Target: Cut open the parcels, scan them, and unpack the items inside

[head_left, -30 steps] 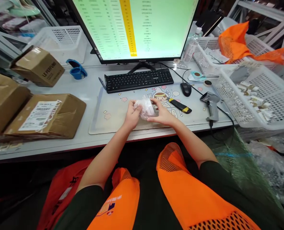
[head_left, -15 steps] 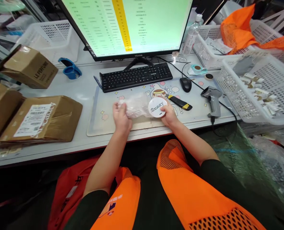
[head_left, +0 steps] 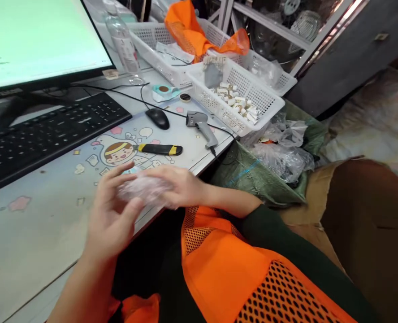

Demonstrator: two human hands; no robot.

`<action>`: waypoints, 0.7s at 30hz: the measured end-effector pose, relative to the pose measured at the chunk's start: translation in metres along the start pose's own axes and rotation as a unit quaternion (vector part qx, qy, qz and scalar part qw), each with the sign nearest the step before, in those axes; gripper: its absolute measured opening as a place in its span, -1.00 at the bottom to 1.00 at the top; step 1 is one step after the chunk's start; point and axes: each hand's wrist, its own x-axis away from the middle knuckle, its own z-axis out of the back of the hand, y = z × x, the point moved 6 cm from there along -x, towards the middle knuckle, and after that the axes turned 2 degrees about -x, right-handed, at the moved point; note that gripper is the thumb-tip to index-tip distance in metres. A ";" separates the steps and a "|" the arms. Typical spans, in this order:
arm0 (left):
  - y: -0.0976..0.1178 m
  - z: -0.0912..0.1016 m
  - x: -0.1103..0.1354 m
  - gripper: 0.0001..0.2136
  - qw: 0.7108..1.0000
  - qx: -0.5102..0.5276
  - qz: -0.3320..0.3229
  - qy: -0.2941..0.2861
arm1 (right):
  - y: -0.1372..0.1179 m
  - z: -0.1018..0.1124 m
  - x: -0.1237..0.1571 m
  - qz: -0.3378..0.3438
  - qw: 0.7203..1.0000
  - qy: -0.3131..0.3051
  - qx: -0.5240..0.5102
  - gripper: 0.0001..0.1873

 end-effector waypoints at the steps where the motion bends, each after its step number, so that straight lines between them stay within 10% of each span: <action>1: 0.001 -0.005 -0.005 -0.51 0.998 -0.023 -0.027 -0.054 | 0.005 0.036 0.018 -0.016 0.996 0.063 0.054 -0.49; 3: -0.010 -0.001 -0.013 -0.44 0.990 -0.101 -0.058 -0.085 | 0.027 0.127 0.060 -0.079 0.968 0.204 0.121 -0.43; 6: -0.055 0.014 -0.019 -0.37 0.963 -0.245 -0.013 -0.113 | 0.084 0.283 0.138 -0.290 0.754 0.461 0.368 -0.30; 7: -0.072 0.016 -0.018 -0.29 0.953 -0.266 0.021 -0.142 | 0.115 0.320 0.156 -0.403 0.699 0.452 0.380 -0.19; 9: -0.097 0.012 -0.017 -0.13 0.934 -0.290 0.081 -0.193 | 0.169 0.358 0.171 -0.543 0.687 0.351 0.330 -0.05; 11: -0.107 0.002 -0.017 -0.10 0.919 -0.306 0.115 -0.220 | 0.186 0.356 0.161 -0.547 0.718 0.278 0.329 -0.14; 14: -0.103 -0.007 -0.022 -0.15 0.928 -0.301 0.112 -0.190 | 0.164 0.293 0.118 -0.418 0.794 0.233 0.374 -0.44; 18: -0.082 0.006 -0.027 -0.33 0.962 -0.256 -0.021 -0.093 | 0.141 0.182 0.059 -0.310 0.852 0.166 0.388 -0.49; 21: -0.064 0.016 -0.022 -0.73 0.958 -0.228 -0.152 -0.087 | 0.163 0.143 0.025 -0.353 0.848 0.106 0.380 -0.23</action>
